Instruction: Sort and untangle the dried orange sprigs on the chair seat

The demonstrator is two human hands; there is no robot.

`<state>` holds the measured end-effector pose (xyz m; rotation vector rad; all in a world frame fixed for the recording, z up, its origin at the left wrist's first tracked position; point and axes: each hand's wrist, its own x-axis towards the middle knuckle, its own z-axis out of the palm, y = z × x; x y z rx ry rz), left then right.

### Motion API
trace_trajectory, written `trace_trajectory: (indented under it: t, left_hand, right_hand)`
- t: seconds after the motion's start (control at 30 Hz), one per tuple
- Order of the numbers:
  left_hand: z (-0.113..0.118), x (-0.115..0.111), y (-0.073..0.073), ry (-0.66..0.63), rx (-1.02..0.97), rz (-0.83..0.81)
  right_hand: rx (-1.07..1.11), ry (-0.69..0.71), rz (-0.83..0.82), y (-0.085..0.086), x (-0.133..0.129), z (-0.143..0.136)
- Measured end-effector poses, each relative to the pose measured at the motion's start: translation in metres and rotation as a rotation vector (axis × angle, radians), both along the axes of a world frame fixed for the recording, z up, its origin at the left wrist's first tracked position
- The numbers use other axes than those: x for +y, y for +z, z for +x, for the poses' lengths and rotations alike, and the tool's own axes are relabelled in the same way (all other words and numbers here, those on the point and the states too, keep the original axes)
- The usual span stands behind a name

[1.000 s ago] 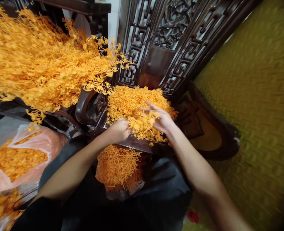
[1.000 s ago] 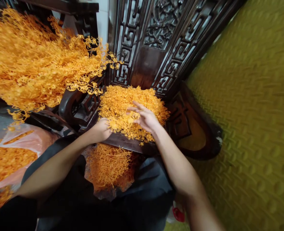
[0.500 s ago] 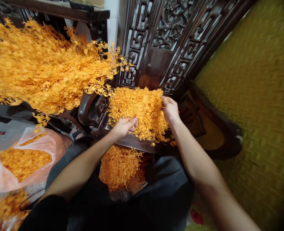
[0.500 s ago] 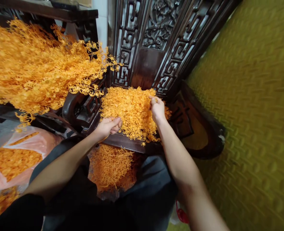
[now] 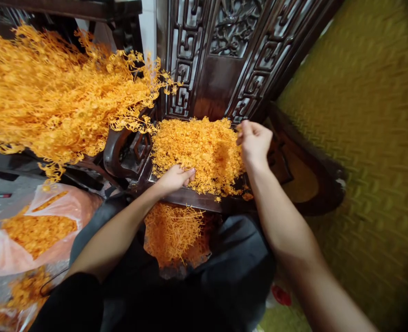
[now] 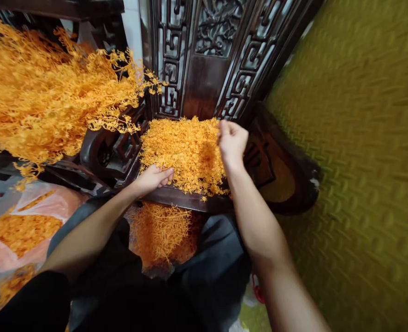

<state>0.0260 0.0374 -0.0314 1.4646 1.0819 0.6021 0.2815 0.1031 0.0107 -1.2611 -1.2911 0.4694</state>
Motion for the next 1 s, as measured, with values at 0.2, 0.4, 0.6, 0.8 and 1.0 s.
trace_trajectory:
  t: [0.2,0.4,0.6,0.8,1.0]
  left_hand:
    - [0.0,0.005,-0.003,-0.013,0.148,0.04]
    - [0.001,0.011,0.002,-0.01,0.739,0.353]
    - [0.0,0.003,0.016,-0.053,0.969,0.457]
    - [0.005,0.011,0.025,-0.075,0.681,0.455]
    - [-0.008,0.01,0.02,-0.187,0.585,0.244]
  right_hand:
    - [-0.327,0.16,0.035,-0.02,0.003,0.007]
    - [-0.586,0.271,0.151,-0.018,-0.013,-0.024]
    - [-0.992,0.701,0.21,-0.005,-0.042,-0.054]
    - [-0.454,0.665,0.021,-0.017,-0.017,-0.062]
    - [0.092,0.027,0.012,-0.019,0.025,-0.01]
